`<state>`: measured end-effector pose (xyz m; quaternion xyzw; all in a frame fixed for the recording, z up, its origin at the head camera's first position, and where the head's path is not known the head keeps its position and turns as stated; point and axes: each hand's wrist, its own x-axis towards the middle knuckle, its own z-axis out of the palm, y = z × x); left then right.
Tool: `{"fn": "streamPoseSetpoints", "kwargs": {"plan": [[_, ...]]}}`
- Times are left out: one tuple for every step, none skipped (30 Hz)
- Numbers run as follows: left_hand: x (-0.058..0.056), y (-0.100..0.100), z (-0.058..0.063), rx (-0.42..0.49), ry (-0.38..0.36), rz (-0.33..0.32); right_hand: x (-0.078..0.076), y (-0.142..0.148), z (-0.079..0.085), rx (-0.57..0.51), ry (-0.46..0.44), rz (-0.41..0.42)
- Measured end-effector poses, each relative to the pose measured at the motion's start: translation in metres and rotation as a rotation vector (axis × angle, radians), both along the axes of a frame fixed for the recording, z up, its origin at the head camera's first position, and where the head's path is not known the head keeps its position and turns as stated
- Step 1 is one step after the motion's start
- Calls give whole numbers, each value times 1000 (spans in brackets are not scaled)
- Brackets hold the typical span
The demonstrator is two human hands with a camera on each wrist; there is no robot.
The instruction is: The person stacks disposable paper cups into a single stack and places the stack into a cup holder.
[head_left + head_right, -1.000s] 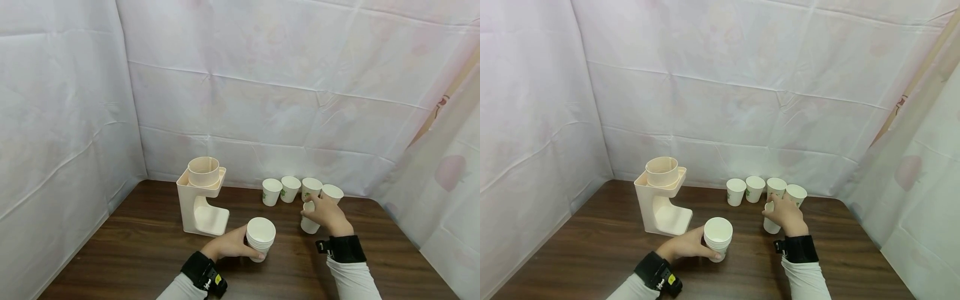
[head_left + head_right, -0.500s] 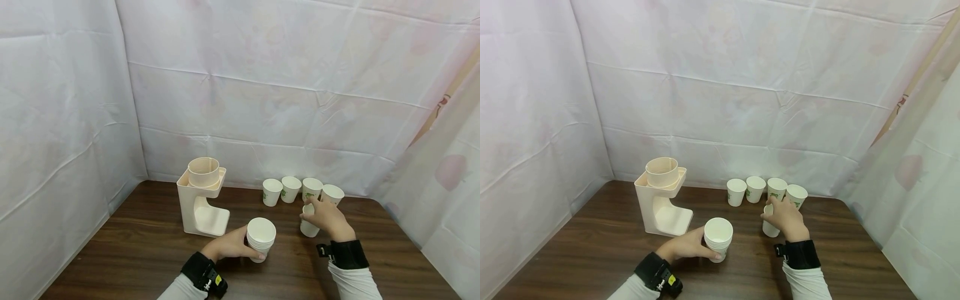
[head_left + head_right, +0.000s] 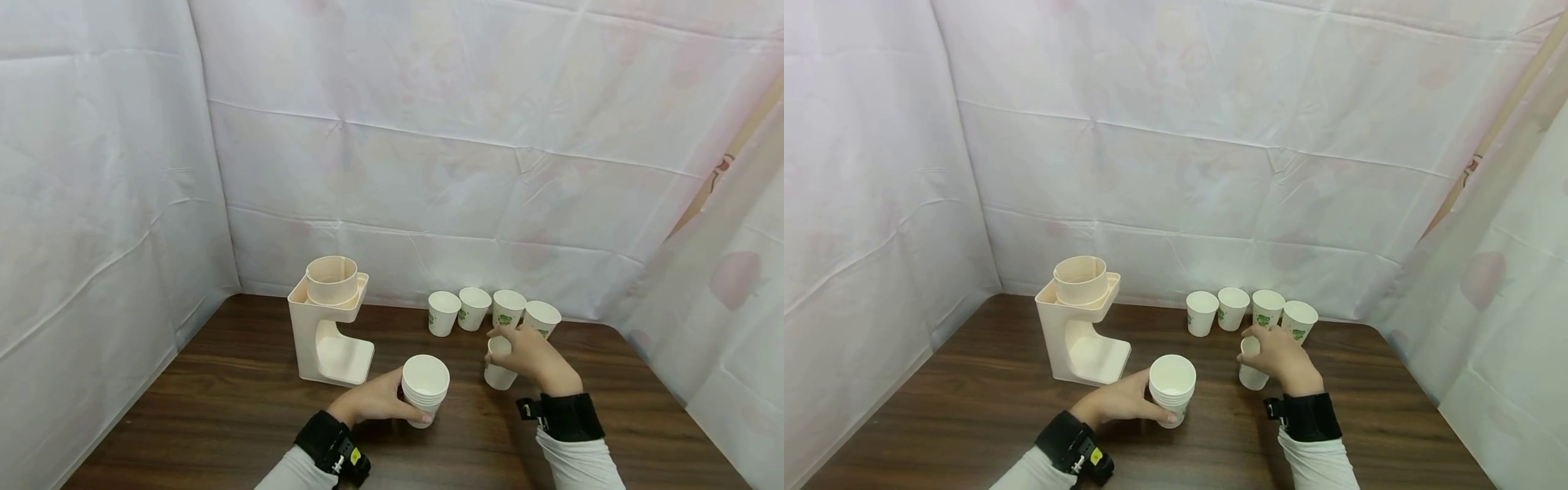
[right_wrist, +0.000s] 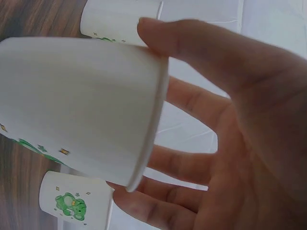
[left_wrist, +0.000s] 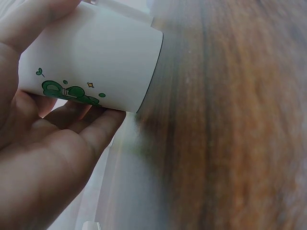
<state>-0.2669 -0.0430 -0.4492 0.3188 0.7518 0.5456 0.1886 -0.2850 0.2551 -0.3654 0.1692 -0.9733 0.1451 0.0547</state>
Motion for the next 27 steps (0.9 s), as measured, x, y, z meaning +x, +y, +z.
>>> {"fn": "streamPoseSetpoints", "kwargs": {"plan": [[0, 0, 0, 0, -4, -1, 0, 0, 0, -4, -2, 12], [1, 0, 0, -2, -7, -1, 1, -1, 0, -10, -10, 20], [1, 0, 0, -4, -12, 1, 1, -1, -1, -14, -17, 30], [2, 0, 0, -4, -15, 0, 2, -2, 0, -16, -26, 35], [2, 0, -1, -6, -15, 2, 3, -2, 0, -17, -31, 37], [3, 0, -1, -5, -17, 3, 4, -3, 0, -21, -40, 38], [3, 0, -1, -3, -19, 3, 5, -4, 1, -25, -48, 38], [3, 0, -1, -4, -17, 5, 6, -5, 2, -29, -55, 38], [3, 0, -1, -4, -18, 6, 7, -5, 3, -32, -56, 43], [3, 0, -1, -2, -17, 5, 8, -6, 5, -38, -51, 46], [3, -1, -1, -2, -17, 7, 9, -7, 6, -44, -39, 57], [3, -1, 0, -1, -17, 7, 10, -8, 8, -49, -27, 70], [3, -1, 0, -1, -15, 7, 11, -9, 10, -54, -10, 82], [3, -1, 0, -1, -12, 9, 12, -10, 12, -58, 9, 94], [3, 0, 0, -1, -11, 11, 13, -11, 14, -62, 25, 103], [3, 0, 1, -3, -9, 15, 15, -13, 17, -66, 40, 112], [2, 0, 1, -5, -8, 17, 16, -14, 19, -70, 52, 118], [2, 0, 1, -6, -7, 18, 17, -15, 22, -74, 64, 124], [2, 0, 1, -9, -7, 20, 19, -16, 24, -79, 77, 128], [2, 0, 2, -12, -6, 22, 21, -16, 27, -83, 89, 134], [2, 0, 2, -13, -7, 23, 22, -17, 29, -87, 102, 137], [2, 0, 2, -14, -8, 24, 24, -18, 32, -93, 117, 141], [2, 0, 2, -14, -7, 24, 26, -19, 34, -98, 132, 145], [3, 0, 2, -16, -7, 26, 27, -20, 36, -101, 147, 150], [2, 0, 2, -18, -6, 27, 29, -21, 39, -105, 160, 154], [2, 0, 2, -19, -7, 27, 31, -21, 41, -108, 170, 160], [2, 0, 2, -19, -7, 27, 33, -22, 42, -110, 180, 165]]}}
